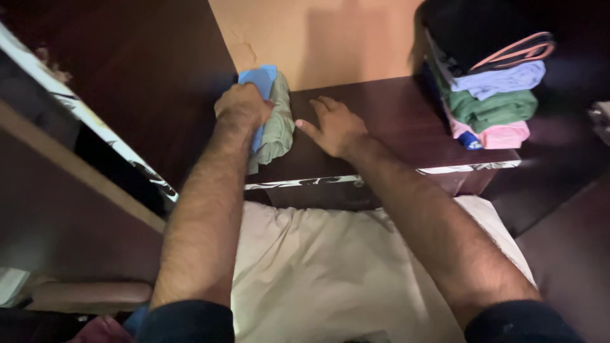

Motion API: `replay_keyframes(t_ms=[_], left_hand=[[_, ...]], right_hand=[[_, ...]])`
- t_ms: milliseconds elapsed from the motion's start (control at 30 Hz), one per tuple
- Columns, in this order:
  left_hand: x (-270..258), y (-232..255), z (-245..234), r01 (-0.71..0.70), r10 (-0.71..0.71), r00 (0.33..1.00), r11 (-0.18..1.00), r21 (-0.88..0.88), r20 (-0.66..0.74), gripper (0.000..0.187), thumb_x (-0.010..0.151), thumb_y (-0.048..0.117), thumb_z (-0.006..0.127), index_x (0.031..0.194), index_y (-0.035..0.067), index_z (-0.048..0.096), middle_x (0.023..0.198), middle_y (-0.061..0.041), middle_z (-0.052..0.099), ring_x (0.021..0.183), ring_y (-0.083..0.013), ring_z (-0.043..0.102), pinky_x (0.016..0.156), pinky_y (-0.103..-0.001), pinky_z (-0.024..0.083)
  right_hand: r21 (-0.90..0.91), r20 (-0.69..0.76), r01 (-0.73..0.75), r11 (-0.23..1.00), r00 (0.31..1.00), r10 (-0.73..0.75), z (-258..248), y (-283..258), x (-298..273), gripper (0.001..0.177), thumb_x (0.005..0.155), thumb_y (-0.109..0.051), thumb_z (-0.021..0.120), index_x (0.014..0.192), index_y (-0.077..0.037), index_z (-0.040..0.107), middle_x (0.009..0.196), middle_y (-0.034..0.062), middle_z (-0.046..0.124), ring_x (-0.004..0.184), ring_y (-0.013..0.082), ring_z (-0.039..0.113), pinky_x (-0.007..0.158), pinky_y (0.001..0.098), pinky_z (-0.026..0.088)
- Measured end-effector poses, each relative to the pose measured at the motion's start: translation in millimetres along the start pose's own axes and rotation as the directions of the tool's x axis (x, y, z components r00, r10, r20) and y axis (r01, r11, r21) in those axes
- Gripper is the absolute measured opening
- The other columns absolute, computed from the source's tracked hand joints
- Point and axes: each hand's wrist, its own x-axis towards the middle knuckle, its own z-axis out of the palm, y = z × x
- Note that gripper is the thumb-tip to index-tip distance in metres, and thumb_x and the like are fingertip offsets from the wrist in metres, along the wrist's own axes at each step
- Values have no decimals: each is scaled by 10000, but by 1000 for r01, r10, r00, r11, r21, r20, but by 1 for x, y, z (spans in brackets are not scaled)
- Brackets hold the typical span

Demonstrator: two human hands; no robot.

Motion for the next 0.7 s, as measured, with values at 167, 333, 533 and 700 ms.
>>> replay_keyframes(t_ms=[167, 333, 533, 700], left_hand=[[21, 0, 11, 18, -18, 1000, 999, 36, 3, 440, 888, 419, 702, 1199, 109, 738, 1278, -144, 693, 1197, -333, 659, 990, -469, 533], [37, -7, 30, 17, -16, 1000, 997, 73, -15, 346, 895, 316, 687, 1173, 117, 740, 1265, -146, 692, 1176, -334, 664, 959, -469, 544], [41, -11, 10, 18, -6, 993, 994, 110, -117, 265, 970, 171, 597, 1174, 104, 750, 1242, -144, 712, 1151, -323, 689, 924, -453, 576], [5, 6, -43, -104, 53, 956, 981, -162, -288, 296, 960, 318, 644, 1238, 272, 732, 1191, -166, 702, 1124, -391, 660, 942, -492, 533]], right_hand=[[-45, -1, 25, 999, 1000, -25, 16, 1, 20, 785, 974, -652, 466, 1507, -76, 446, 1571, 165, 420, 1428, 354, 417, 1124, 507, 391], [-115, 5, -15, 993, 1000, 16, 22, 3, 24, 760, 971, -649, 471, 1504, -107, 461, 1559, 144, 442, 1422, 332, 436, 1112, 545, 389], [2, -57, 47, 999, 997, -47, 15, 8, 16, 762, 988, -642, 472, 1496, -76, 466, 1545, 171, 451, 1412, 354, 437, 1120, 503, 387], [181, -163, 144, 973, 980, -114, -1, 19, 11, 738, 1038, -591, 488, 1508, -24, 452, 1536, 222, 482, 1435, 366, 457, 1170, 458, 392]])
